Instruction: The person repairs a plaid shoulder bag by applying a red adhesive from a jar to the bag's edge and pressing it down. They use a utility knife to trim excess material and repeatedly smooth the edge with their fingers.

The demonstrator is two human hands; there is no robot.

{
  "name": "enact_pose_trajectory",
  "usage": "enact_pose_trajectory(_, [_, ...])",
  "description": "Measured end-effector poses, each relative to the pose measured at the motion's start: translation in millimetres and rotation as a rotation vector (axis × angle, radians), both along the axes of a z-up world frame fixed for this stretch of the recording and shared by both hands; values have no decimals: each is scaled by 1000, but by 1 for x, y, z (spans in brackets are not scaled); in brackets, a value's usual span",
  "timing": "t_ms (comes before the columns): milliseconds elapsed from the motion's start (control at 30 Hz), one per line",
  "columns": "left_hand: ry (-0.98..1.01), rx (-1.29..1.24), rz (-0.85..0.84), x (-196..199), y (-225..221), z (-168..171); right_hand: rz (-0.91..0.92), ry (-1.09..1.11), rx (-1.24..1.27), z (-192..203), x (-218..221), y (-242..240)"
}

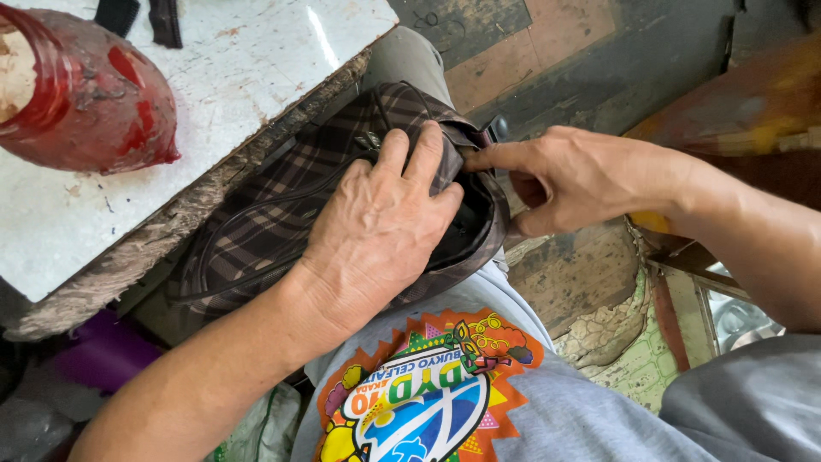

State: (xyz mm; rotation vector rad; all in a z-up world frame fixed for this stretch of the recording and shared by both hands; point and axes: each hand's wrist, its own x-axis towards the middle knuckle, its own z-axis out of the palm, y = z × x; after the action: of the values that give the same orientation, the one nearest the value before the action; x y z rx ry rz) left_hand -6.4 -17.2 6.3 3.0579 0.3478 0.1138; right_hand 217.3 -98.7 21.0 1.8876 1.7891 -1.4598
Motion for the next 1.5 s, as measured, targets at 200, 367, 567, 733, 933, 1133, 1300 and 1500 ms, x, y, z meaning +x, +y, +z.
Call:
enact_pose_trajectory(200, [-4, -9, -4, 0, -2, 0, 77, -54, 69, -4, 6, 4])
enact_pose_trajectory(367, [-22, -12, 2, -1, -6, -1, 217, -150, 145, -7, 11, 3])
enact_pose_trajectory(567, [-29, -25, 34, -3, -16, 4, 302, -250, 218, -9, 16, -8])
enact_pose_trajectory(733, [-36, -59, 81, -4, -28, 4, 394, -255, 409, -22, 24, -29])
enact_pose_trajectory(933, [-52, -7, 117, -4, -36, 7, 245, -49, 421, 18, 12, -26])
enact_pose_trajectory(1133, [-204, -13, 131, -11, -41, 22, -276, 173, 491, 40, 0, -51])
enact_pose_trajectory(1300, [-239, -1, 26, -11, -15, 21, -703, 572, 556, -4, -38, -92])
enact_pose_trajectory(1500, [-268, 38, -64, -7, 28, 11, -701, 546, 1031, -48, -76, -94])
